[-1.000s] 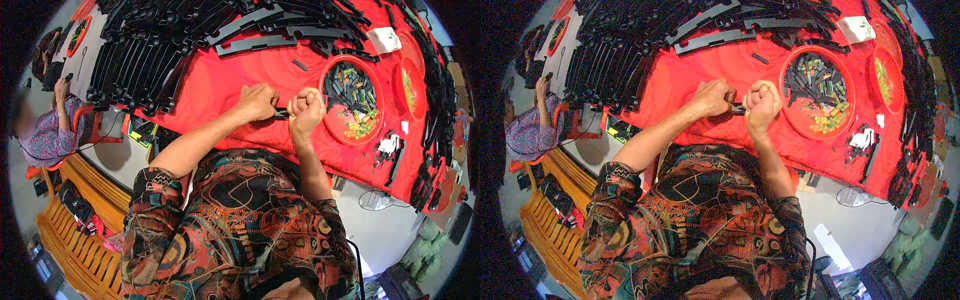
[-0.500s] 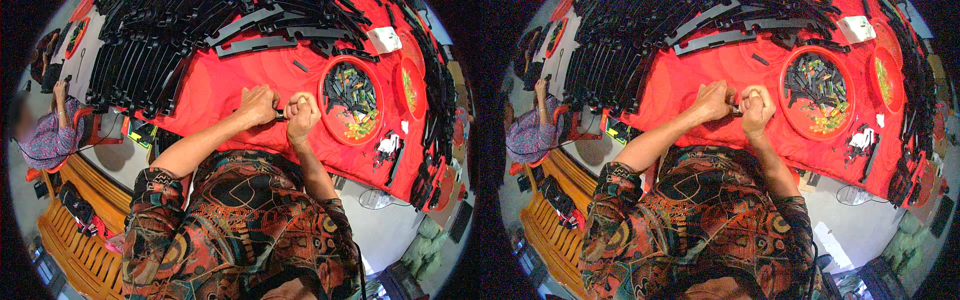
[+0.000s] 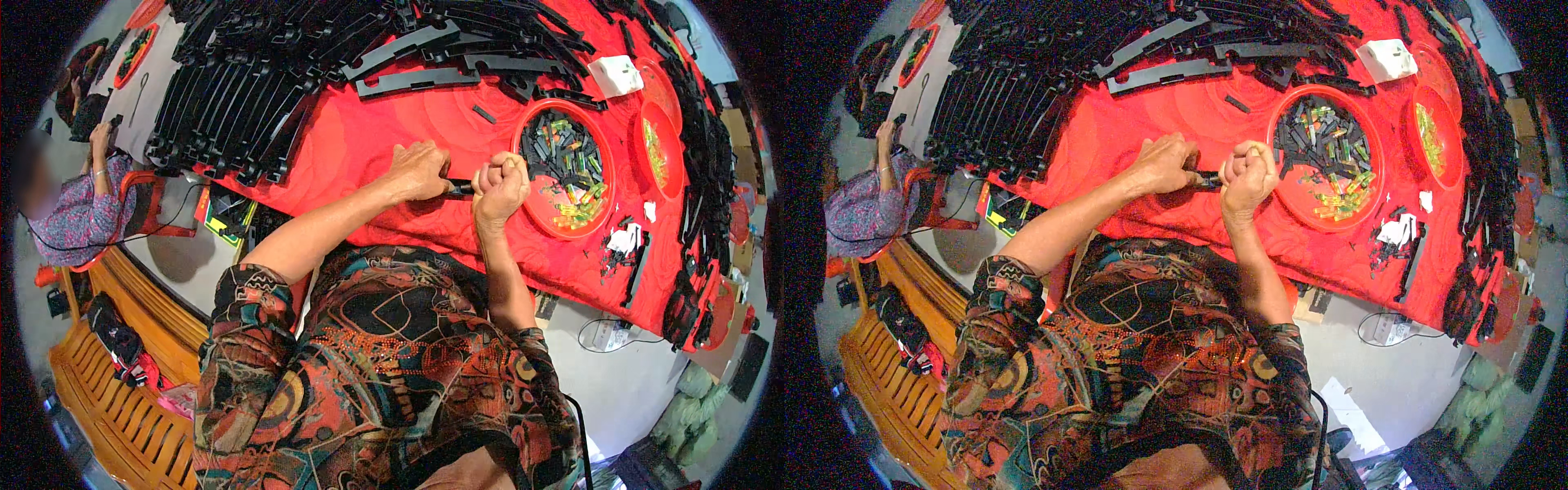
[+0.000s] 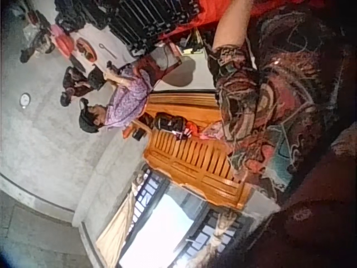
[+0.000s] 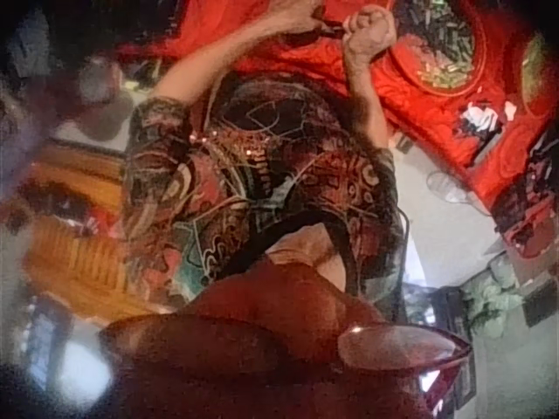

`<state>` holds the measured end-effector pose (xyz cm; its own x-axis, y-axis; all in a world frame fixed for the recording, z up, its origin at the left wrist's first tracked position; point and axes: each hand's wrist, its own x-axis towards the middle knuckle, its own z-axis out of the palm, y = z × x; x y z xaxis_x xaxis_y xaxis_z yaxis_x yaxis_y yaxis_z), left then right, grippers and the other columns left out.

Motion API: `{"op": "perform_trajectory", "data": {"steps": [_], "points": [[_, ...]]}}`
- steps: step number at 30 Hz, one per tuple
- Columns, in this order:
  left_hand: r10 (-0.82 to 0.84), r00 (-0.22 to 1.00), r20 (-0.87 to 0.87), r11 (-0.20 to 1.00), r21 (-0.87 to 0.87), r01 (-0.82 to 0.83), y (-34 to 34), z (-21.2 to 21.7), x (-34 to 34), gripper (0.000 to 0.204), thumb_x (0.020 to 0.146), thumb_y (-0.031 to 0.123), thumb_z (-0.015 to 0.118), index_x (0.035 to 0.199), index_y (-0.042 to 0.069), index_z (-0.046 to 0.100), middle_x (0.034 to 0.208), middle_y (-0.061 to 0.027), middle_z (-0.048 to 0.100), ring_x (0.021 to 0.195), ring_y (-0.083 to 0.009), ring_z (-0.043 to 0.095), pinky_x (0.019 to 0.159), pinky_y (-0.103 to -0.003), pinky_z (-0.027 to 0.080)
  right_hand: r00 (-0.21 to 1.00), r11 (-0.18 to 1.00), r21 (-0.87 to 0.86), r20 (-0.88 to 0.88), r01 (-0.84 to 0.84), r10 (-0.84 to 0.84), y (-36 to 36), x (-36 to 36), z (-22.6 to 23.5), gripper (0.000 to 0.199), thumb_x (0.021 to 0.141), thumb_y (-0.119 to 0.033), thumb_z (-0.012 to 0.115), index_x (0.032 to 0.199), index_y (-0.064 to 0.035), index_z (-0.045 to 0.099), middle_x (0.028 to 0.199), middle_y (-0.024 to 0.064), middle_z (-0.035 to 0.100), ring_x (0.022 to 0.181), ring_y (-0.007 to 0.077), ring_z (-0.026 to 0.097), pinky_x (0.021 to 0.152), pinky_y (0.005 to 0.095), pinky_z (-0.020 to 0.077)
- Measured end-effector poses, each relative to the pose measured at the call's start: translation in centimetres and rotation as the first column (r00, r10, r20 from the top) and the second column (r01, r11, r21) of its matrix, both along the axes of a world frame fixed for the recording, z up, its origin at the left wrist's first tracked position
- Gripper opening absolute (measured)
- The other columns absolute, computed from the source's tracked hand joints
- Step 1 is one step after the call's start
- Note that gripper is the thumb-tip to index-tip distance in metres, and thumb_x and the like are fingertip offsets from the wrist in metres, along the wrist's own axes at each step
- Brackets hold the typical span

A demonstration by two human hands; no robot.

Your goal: Manually assembling small plastic components, including inserts and clips, into larger plastic housing units at a table.

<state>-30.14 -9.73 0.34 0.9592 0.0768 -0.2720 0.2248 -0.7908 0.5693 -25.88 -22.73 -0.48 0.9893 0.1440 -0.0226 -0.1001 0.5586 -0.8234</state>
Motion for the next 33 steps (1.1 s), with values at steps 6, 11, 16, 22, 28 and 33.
{"op": "perform_trajectory", "data": {"steps": [6,11,16,22,28,33], "points": [[0.078,0.997,0.002,0.994,0.082,-0.078,-1.0,0.2,0.0,0.035,0.059,0.035,0.076,0.076,0.008,0.063,0.085,-0.0123,0.06,0.086,-0.0293,0.057,0.068,-0.046,0.038,0.995,0.996,-0.023,0.043,-0.086,0.087,-0.1,0.0,-0.6,0.021,0.087,-0.01,0.033,0.073,-0.0008,0.047,0.048,-0.0034,0.025,0.036,0.0055,0.019,0.034,0.0228,0.0191],[0.067,0.993,-0.097,0.998,0.011,-0.066,-0.7,0.5,0.6,0.032,0.059,0.034,0.077,0.075,0.009,0.063,0.079,-0.0088,0.061,0.084,-0.0267,0.058,0.068,-0.045,0.038,0.995,0.997,-0.009,0.062,-0.072,0.072,-0.5,0.2,-1.0,0.021,0.086,-0.009,0.035,0.073,0.0008,0.048,0.048,-0.0037,0.026,0.036,0.0048,0.021,0.034,0.0229,0.0197],[0.089,0.995,-0.041,0.996,0.031,-0.088,-1.0,0.6,0.4,0.032,0.062,0.036,0.074,0.072,0.009,0.06,0.071,-0.0073,0.06,0.072,-0.0266,0.059,0.062,-0.042,0.037,0.998,0.998,0.004,0.024,-0.058,0.058,-0.3,0.2,-0.8,0.021,0.086,-0.008,0.033,0.073,0.0007,0.048,0.048,-0.0031,0.026,0.036,0.0059,0.02,0.034,0.023,0.0194],[0.134,0.991,-0.009,0.988,0.081,-0.133,-1.5,0.9,0.1,0.033,0.063,0.037,0.074,0.071,0.008,0.06,0.074,-0.0084,0.059,0.078,-0.0273,0.057,0.064,-0.041,0.037,0.999,0.999,-0.027,0.041,-0.034,0.035,0.0,0.0,-0.8,0.021,0.086,-0.008,0.033,0.073,0.001,0.048,0.048,-0.0031,0.026,0.036,0.0056,0.02,0.034,0.0229,0.0193],[0.088,0.991,0.098,0.992,0.08,-0.096,-1.2,0.2,-0.8,0.029,0.067,0.033,0.071,0.076,0.008,0.059,0.078,-0.0103,0.057,0.081,-0.0276,0.055,0.067,-0.042,0.037,0.999,0.999,0.014,0.026,-0.044,0.044,-0.4,0.2,-0.8,0.021,0.086,-0.007,0.033,0.073,0.001,0.048,0.048,-0.0031,0.026,0.036,0.0057,0.02,0.034,0.0228,0.0196],[-0.032,0.996,0.088,0.991,-0.125,0.043,0.9,-0.4,-1.2,0.026,0.067,0.026,0.072,0.079,0.008,0.058,0.078,-0.01,0.055,0.08,-0.027,0.053,0.07,-0.041,0.038,0.999,0.998,0.032,0.018,-0.052,0.051,-0.6,0.1,-0.7,0.021,0.087,-0.007,0.033,0.074,0.001,0.048,0.048,-0.0032,0.026,0.036,0.0059,0.02,0.034,0.0229,0.0196]]}}
